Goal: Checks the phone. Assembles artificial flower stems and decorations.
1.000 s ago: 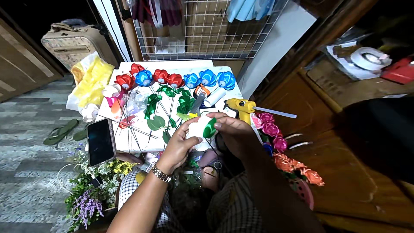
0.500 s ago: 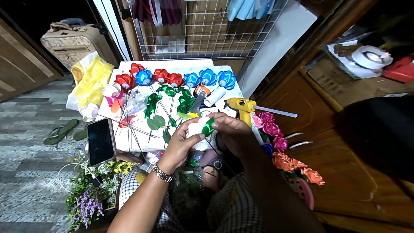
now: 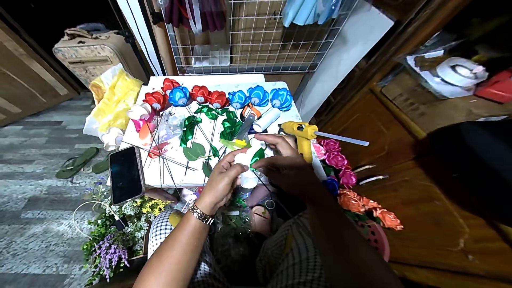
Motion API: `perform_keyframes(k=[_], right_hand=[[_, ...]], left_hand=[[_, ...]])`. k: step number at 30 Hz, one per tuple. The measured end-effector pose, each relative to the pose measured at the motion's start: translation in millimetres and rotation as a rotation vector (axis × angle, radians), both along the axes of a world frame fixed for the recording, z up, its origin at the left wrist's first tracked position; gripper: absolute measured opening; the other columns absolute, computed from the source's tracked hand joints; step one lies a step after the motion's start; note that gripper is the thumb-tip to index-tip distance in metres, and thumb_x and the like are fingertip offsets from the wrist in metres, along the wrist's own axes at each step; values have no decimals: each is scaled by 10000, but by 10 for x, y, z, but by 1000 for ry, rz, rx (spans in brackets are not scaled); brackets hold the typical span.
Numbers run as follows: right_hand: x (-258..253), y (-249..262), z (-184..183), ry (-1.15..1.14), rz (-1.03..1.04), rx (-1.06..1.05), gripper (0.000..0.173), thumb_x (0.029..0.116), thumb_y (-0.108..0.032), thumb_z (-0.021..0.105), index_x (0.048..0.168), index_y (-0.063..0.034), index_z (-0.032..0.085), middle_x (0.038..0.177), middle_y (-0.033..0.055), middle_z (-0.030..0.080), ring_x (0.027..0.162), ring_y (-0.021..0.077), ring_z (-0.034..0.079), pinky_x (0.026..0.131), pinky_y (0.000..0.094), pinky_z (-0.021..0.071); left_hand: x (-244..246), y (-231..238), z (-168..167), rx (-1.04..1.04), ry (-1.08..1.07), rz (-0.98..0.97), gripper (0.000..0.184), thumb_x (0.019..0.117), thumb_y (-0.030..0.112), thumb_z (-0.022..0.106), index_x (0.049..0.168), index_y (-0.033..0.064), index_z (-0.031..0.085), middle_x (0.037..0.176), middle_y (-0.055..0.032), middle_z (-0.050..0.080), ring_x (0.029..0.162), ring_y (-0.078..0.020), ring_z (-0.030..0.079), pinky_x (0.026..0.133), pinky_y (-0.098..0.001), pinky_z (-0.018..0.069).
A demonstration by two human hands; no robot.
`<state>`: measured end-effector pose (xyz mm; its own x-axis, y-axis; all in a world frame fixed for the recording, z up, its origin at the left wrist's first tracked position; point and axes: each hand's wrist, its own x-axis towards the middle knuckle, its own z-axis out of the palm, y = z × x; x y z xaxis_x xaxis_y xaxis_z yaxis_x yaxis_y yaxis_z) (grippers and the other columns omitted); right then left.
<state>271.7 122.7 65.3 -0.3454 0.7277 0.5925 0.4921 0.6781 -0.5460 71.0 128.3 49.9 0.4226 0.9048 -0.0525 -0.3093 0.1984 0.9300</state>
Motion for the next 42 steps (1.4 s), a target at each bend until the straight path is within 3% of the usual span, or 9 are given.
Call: perform_keyframes(k=[3,13,20,25,34,38,40,42], right_hand=[[21,15,-10,-29,10,14,177,953,-258,651,932,-162,798,1410,93,581,1378,229,453,1134,375,398],[56,46,-68,-140,19,48,220,966,-340,637,942,-186,793,1425,92,582,1384,287,453,1117,450,408],[63,50,-105,-145,35,8,239,976,-350,614,942,-191,788,1442,90,567,1404,288,437,1134,468,396],[58,22,-24,26,55,9,189,973,-250,649,970,-129,795,1400,116,594,1336,219,512,1118,374,435],[50,83,-184,-105,63,-4,182,944,-313,654,933,-180,776,1456,84,550,1398,252,443,1141,432,397],[12,47,-145,-46,17,12,214,982,-302,622,1016,-168,785,1488,130,519,1392,270,458,1130,440,415],[-17,2,-77,66,-24,93,230,999,-258,615,1063,-102,772,1372,140,597,1257,190,558,1054,337,477],[-59,-83,-14,145,-23,87,237,933,-196,660,1098,-48,743,1074,49,675,982,56,613,869,201,518]], left_hand=[[-8,4,14,-13,-3,-11,425,992,41,413,1390,95,552,1076,-59,675,758,-70,654,664,-231,563],[-48,37,-16,9,110,-36,351,1029,57,473,1360,80,589,926,-56,664,660,-63,582,615,-212,511],[-73,40,-6,-2,118,-62,352,1036,49,468,1373,56,571,928,-50,680,693,-63,625,650,-228,543],[-72,27,64,-65,33,-45,355,1044,37,406,1364,42,559,997,-58,692,726,-66,671,660,-220,577],[-65,49,7,-44,90,-59,333,1032,35,470,1346,33,582,929,-55,687,695,-70,642,650,-226,559],[-57,43,0,-33,30,18,346,1040,41,446,1364,57,566,968,-55,683,718,-77,646,667,-239,565],[-51,54,-16,22,-35,135,353,1035,57,443,1363,109,559,992,-22,667,705,-51,618,646,-219,546],[-61,70,-24,102,-60,241,392,1025,64,442,1400,145,519,1060,-11,672,744,-47,649,653,-218,568]])
